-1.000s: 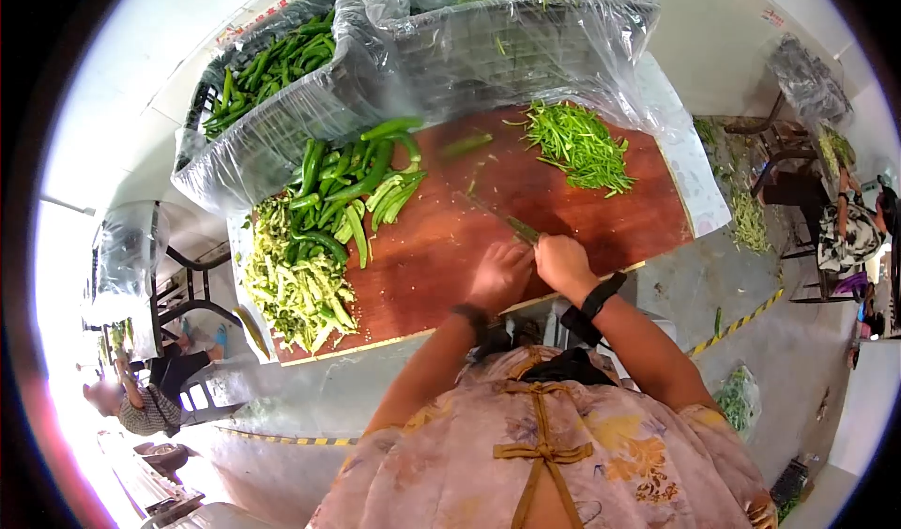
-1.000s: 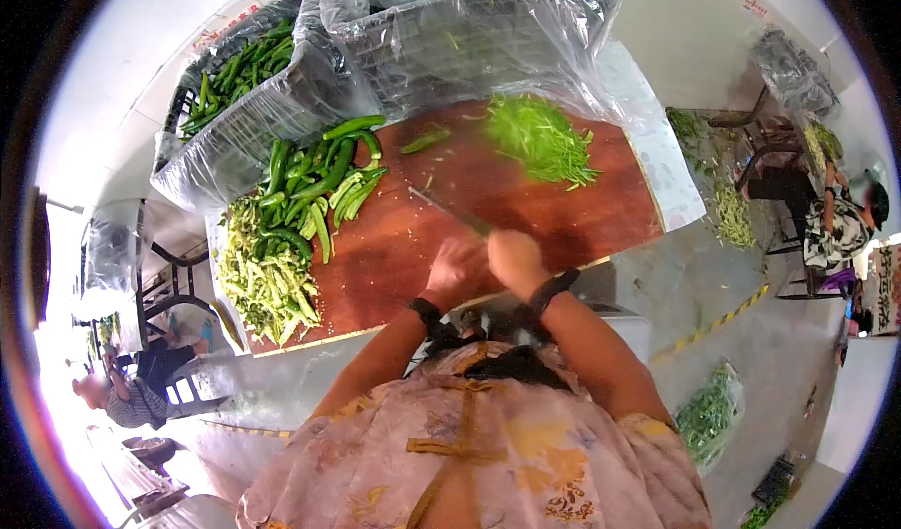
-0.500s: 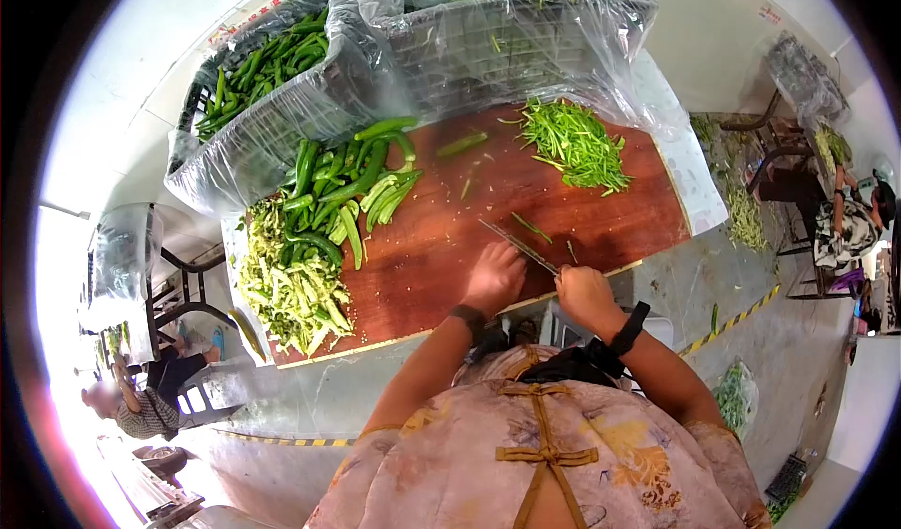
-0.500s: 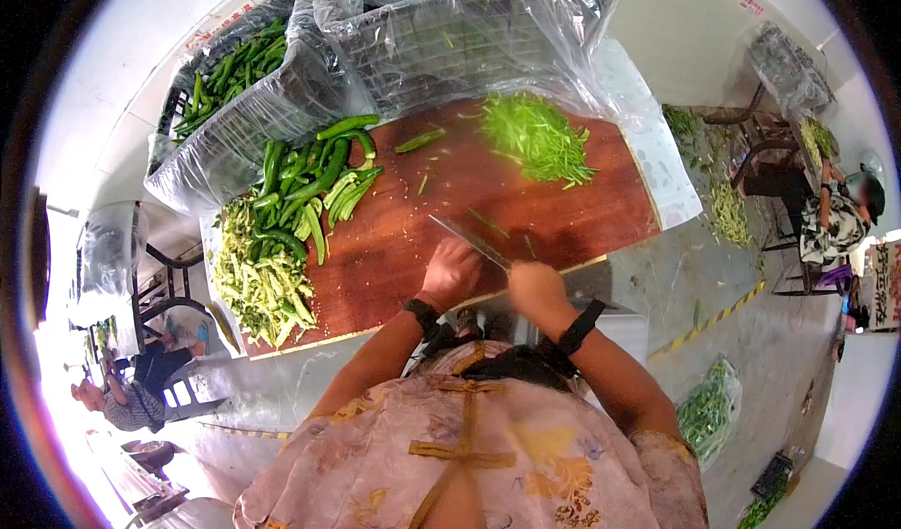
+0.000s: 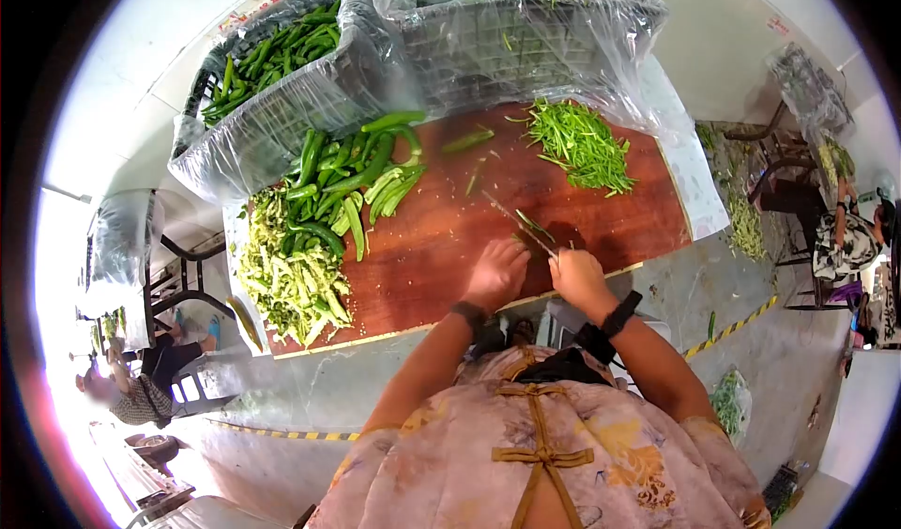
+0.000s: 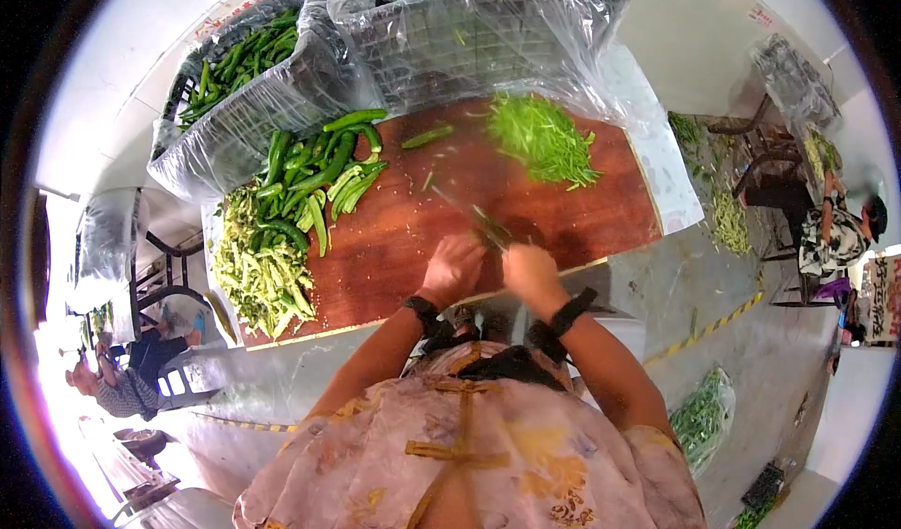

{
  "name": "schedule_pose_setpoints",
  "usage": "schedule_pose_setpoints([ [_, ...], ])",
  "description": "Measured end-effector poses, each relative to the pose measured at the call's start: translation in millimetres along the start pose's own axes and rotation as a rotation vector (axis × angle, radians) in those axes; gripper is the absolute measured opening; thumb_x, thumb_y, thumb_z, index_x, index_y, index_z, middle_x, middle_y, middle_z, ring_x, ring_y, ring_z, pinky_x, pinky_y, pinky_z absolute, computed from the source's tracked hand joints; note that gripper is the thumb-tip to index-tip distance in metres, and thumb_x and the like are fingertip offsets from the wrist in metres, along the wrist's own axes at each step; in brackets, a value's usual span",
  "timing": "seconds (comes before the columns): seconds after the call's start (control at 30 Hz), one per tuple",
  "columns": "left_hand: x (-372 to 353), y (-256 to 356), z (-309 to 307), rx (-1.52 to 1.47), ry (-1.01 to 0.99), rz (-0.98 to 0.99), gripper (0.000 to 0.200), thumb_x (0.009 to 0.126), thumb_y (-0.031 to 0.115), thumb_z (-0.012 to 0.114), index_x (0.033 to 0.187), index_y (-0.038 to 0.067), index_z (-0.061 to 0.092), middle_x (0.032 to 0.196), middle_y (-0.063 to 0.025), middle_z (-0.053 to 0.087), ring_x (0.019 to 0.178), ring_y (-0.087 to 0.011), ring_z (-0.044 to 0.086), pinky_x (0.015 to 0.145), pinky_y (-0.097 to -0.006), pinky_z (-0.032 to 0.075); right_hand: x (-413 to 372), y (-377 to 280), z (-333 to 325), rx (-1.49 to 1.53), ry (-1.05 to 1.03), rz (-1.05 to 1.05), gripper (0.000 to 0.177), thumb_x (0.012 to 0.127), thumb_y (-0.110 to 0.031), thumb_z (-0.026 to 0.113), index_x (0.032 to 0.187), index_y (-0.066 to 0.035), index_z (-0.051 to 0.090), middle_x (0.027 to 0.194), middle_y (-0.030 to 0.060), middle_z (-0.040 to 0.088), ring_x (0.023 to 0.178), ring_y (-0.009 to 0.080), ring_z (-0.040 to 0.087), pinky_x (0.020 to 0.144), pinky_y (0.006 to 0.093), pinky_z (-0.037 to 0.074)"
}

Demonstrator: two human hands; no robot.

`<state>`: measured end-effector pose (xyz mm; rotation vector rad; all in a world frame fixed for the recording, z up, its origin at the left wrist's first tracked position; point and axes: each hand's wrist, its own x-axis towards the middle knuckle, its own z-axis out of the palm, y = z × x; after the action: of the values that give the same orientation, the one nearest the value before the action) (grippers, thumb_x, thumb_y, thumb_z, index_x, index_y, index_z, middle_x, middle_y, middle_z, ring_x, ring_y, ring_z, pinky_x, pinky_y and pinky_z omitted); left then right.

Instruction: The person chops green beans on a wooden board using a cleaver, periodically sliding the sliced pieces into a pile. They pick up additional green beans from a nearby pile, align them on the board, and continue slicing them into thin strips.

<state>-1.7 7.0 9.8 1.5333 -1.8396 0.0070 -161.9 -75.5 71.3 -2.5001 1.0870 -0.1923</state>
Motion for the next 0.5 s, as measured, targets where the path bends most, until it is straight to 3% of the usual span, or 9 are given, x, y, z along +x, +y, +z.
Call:
schedule_pose_setpoints([
  [0.1,0,2,0,0.012,-0.018,0.015,0.024,0.069,0.007,0.061,0.093,0.003,0.06,0.098,-0.0118,0.057,0.099,-0.0306,0.053,0.086,-0.0424,0.042,-19,2,-2,-0.025,-0.098,0.008,0.022,0.083,-0.019,0.055,0.074,0.001,0.06,0.067,0.0232,0.059,0.069,0.0413,0.059,0.063,0.0496,0.047],
  [0.5,4,2,-5,-0.025,-0.028,0.02,0.023,0.066,0.006,0.06,0.088,0.003,0.059,0.093,-0.0115,0.055,0.099,-0.0293,0.052,0.087,-0.0413,0.041,0,-3,15,0.031,-0.109,0.025,0.024,0.083,-0.02,0.055,0.073,0.001,0.06,0.071,0.0235,0.06,0.07,0.0416,0.059,0.066,0.0489,0.048],
])
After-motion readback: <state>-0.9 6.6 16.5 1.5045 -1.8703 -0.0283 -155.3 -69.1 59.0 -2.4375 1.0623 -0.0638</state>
